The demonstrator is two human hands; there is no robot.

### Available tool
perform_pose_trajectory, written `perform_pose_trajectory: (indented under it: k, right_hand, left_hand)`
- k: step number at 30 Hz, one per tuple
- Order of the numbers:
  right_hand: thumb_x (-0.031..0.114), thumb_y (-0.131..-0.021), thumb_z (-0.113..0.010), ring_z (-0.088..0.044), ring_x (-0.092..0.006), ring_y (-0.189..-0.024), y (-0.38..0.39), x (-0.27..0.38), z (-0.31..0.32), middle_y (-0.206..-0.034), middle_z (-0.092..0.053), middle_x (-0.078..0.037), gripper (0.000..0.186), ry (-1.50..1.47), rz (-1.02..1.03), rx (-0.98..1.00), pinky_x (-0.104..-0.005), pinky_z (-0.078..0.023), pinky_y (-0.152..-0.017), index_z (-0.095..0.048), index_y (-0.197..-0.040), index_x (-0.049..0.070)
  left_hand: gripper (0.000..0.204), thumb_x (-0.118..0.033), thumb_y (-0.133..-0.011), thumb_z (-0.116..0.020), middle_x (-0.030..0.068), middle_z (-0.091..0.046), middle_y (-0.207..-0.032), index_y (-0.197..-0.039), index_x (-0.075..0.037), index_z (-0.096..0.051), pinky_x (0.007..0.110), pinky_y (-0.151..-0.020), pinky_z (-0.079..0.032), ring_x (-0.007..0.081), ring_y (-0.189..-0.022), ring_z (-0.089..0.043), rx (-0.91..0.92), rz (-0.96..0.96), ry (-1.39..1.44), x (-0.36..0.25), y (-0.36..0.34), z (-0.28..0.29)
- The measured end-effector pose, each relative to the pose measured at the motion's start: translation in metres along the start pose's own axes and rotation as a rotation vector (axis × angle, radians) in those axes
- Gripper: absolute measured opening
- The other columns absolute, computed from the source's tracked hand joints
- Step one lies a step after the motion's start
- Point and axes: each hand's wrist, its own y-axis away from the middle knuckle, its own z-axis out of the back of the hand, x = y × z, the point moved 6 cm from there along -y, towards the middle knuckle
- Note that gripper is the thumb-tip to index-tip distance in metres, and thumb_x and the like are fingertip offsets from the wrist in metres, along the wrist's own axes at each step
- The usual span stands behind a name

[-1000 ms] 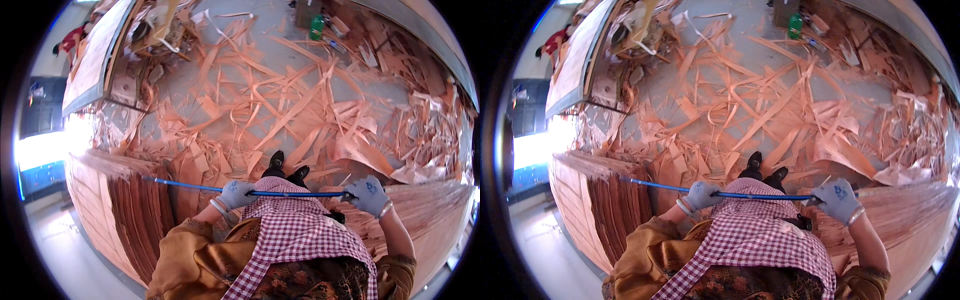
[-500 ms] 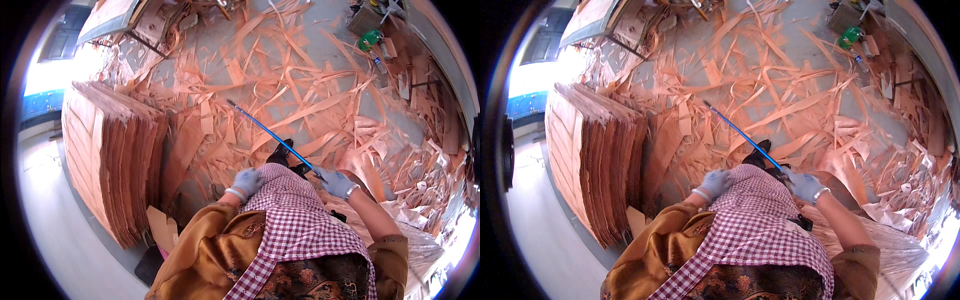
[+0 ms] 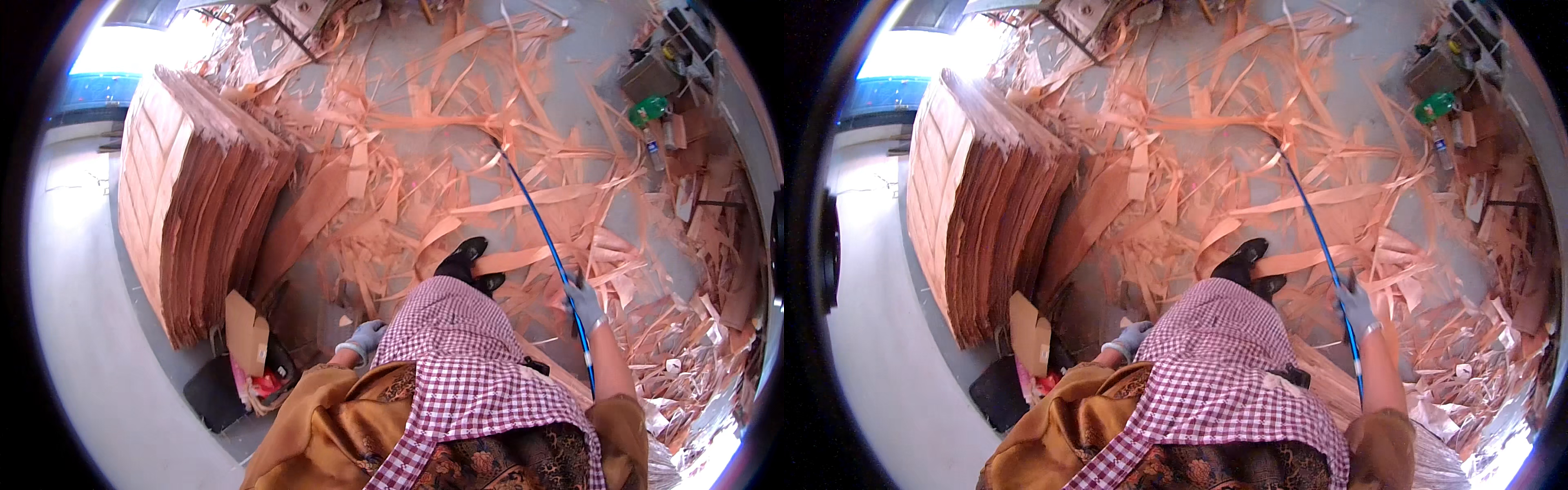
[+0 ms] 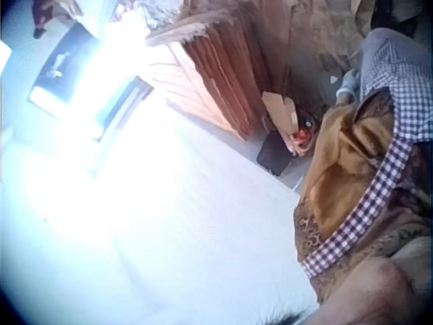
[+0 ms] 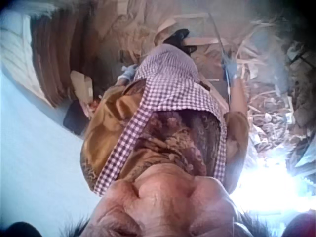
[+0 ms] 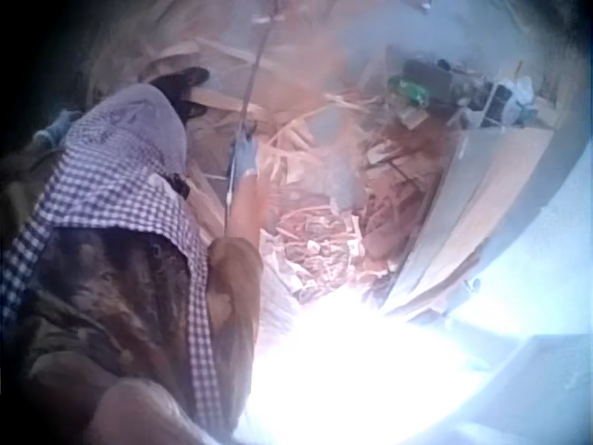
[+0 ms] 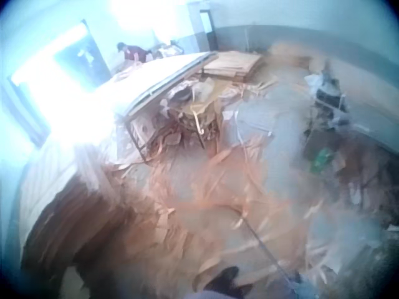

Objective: The person trims wood veneer sheets with a blade, then uses a long pole to lift and move the sheets between stacks before picking up wood scraps from the floor.

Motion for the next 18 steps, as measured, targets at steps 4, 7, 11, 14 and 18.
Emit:
perform_pose_trajectory:
  k: [4, 7, 11, 14, 18]
  right_hand:
    - [0.024, -0.088, -0.053, -0.039, -0.0085, -0.036, 0.090, -0.042, 0.098, -0.056, -0.045, 0.001, 0.034, -0.113, -0.184, -0.232, -0.0217, -0.032, -0.031, -0.047, -0.120, 0.019]
    - [0.023, -0.088, -0.051, -0.040, -0.0098, -0.036, 0.151, -0.092, 0.176, -0.054, -0.043, 0.001, 0.026, -0.215, -0.215, -0.408, -0.0234, -0.032, -0.030, -0.050, -0.114, 0.021]
    - [0.022, -0.081, -0.058, -0.036, -0.0136, -0.031, 0.223, -0.145, 0.296, -0.046, -0.040, 0.000, 0.009, -0.157, -0.276, -0.686, -0.0282, -0.030, -0.028, -0.054, -0.080, 0.014]
    - [0.016, -0.083, -0.053, -0.038, -0.0103, -0.034, 0.271, -0.201, 0.395, -0.050, -0.044, 0.000, 0.007, -0.029, -0.224, -1.031, -0.0260, -0.029, -0.029, -0.054, -0.078, 0.013]
    - [0.015, -0.083, -0.051, -0.038, -0.0124, -0.031, 0.288, -0.094, 0.364, -0.045, -0.039, 0.001, 0.003, -0.149, -0.210, -0.936, -0.0260, -0.028, -0.027, -0.050, -0.080, 0.016]
  left_hand:
    - [0.037, -0.037, -0.084, -0.051, 0.0173, -0.061, -0.107, -0.105, -0.008, -0.062, 0.037, -0.088, -0.043, 0.0331, -0.103, -0.056, 0.002, -0.070, -0.063, -0.028, -0.022, -0.009]
    - [0.036, -0.035, -0.084, -0.051, 0.0167, -0.062, -0.103, -0.104, -0.008, -0.063, 0.037, -0.087, -0.043, 0.0328, -0.100, -0.057, -0.069, -0.159, -0.120, -0.069, -0.027, 0.004]
    - [0.034, -0.032, -0.085, -0.051, 0.0167, -0.063, -0.100, -0.103, -0.006, -0.063, 0.036, -0.084, -0.045, 0.0311, -0.097, -0.059, -0.122, -0.250, -0.088, -0.099, -0.027, 0.026]
    - [0.035, -0.033, -0.085, -0.051, 0.0170, -0.064, -0.098, -0.103, -0.006, -0.062, 0.037, -0.084, -0.045, 0.0304, -0.096, -0.060, -0.156, -0.315, -0.126, -0.133, -0.031, 0.044]
    - [0.036, -0.035, -0.084, -0.051, 0.0166, -0.063, -0.102, -0.104, -0.007, -0.063, 0.037, -0.084, -0.045, 0.0296, -0.098, -0.059, -0.144, -0.242, -0.118, -0.120, -0.071, 0.046]
